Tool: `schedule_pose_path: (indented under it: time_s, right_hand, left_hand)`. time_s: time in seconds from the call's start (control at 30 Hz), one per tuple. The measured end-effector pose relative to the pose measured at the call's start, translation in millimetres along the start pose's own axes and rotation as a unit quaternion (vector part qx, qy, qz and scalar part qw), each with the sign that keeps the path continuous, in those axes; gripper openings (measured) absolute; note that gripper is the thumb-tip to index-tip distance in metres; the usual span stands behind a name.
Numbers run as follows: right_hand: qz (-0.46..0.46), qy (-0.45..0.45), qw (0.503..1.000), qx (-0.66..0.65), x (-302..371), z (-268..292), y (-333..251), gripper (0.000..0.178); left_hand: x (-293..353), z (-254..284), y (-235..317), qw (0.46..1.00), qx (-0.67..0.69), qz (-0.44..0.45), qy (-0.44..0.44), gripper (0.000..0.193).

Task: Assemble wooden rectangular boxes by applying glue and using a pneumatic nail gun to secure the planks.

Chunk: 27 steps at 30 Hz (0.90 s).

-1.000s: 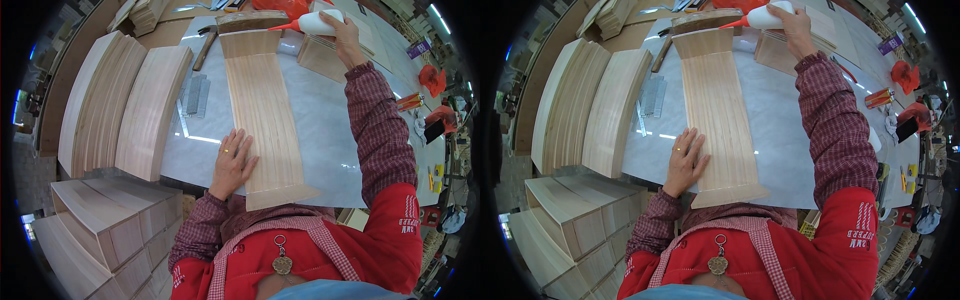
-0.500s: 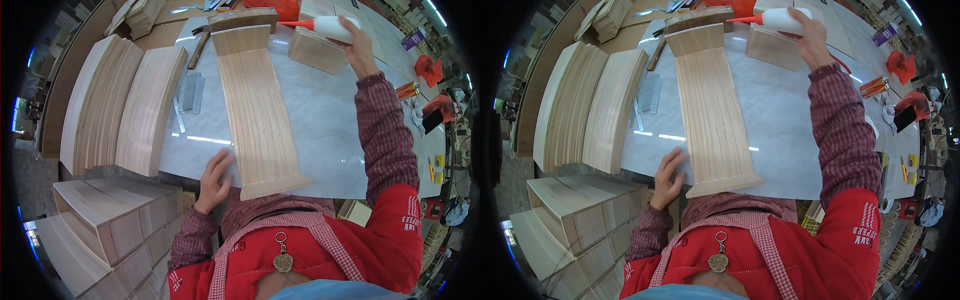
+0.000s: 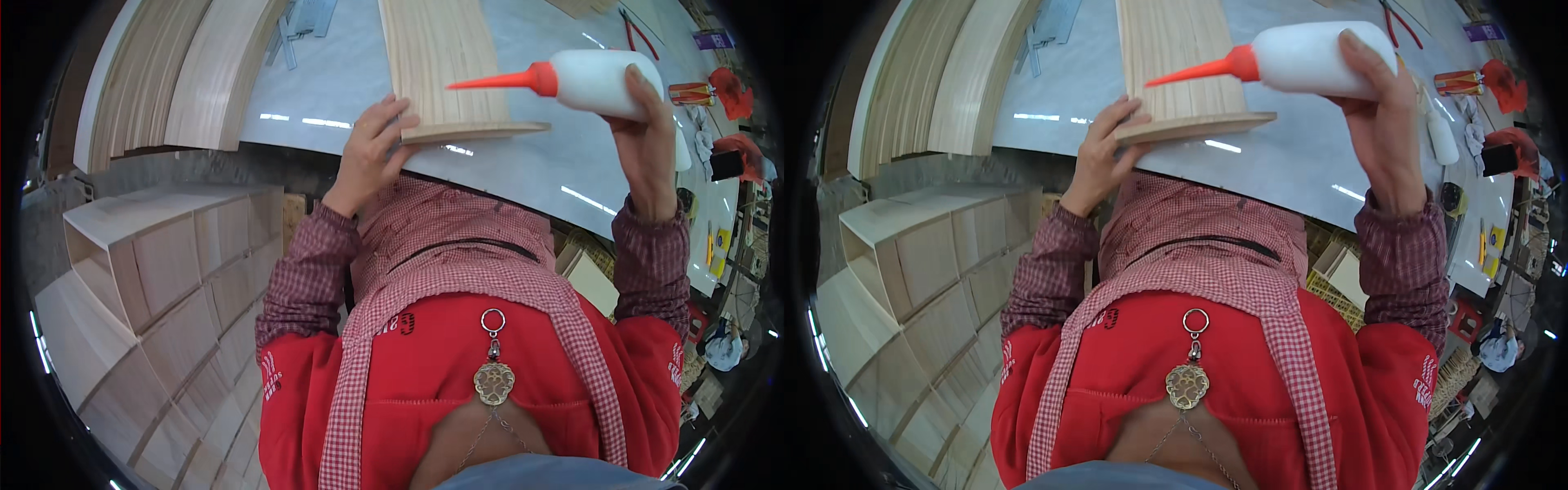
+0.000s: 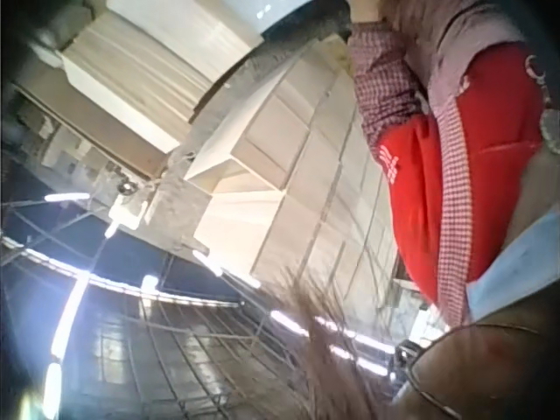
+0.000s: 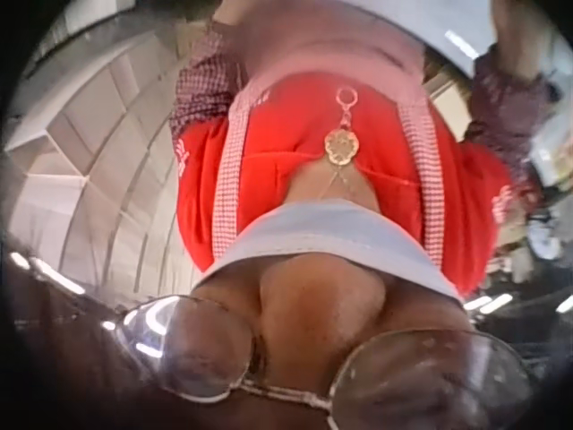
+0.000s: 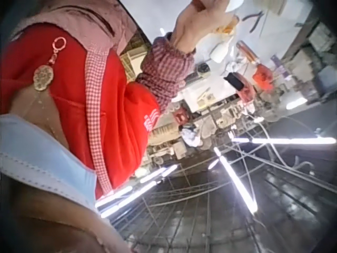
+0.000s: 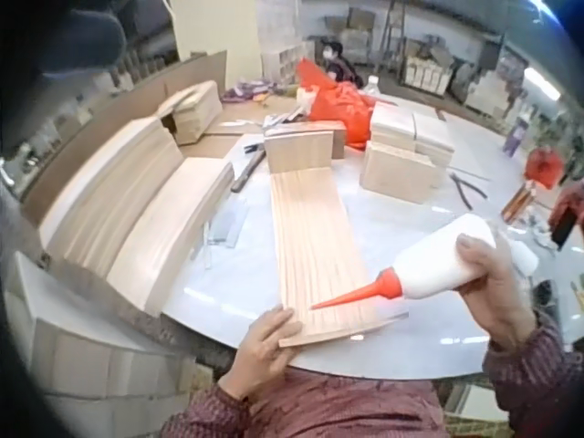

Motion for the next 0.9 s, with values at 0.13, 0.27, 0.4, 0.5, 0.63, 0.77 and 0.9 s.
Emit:
schedule_pose_path:
  time_s: [0.13,0.27,0.4,0.5,0.63,0.77,0.9]
  right_hand:
    - [0.009,-0.043,0.999,0.027,16,-14,10,0.055]
    - [0.020,-0.067,0.997,0.035,21,-33,13,0.054]
    - [0.027,-0.065,0.997,0.035,21,-42,13,0.054]
    - [0.038,-0.068,0.995,0.057,21,-48,11,0.054]
    - [0.043,-0.074,0.994,0.076,21,-46,6,0.055]
    - [0.049,-0.068,0.993,0.088,21,-34,1,0.054]
    - [0.064,-0.046,0.992,0.095,21,-14,-4,0.054]
  left_hand:
    - [-2,1,6,1.000,-0.009,-0.007,0.012,0.038]
    - [1,1,6,0.999,-0.027,-0.011,0.021,0.037]
    - [4,2,5,0.998,-0.045,-0.016,0.029,0.035]
    - [3,2,6,0.999,-0.046,-0.014,0.025,0.034]
    - [3,2,5,0.998,-0.050,-0.014,0.024,0.034]
    - [1,1,7,0.998,-0.049,-0.017,0.022,0.033]
    - [1,2,8,0.999,-0.036,-0.016,0.020,0.031]
Point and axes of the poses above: each hand's wrist, its own x-axis away from the middle knuckle, its own z-axis out of the back of the hand, y = z × x, the point moved 9 cm from there along -x, towards the middle knuckle, and after that the axes turned 3 degrees about -y, right-handed, at the moved point
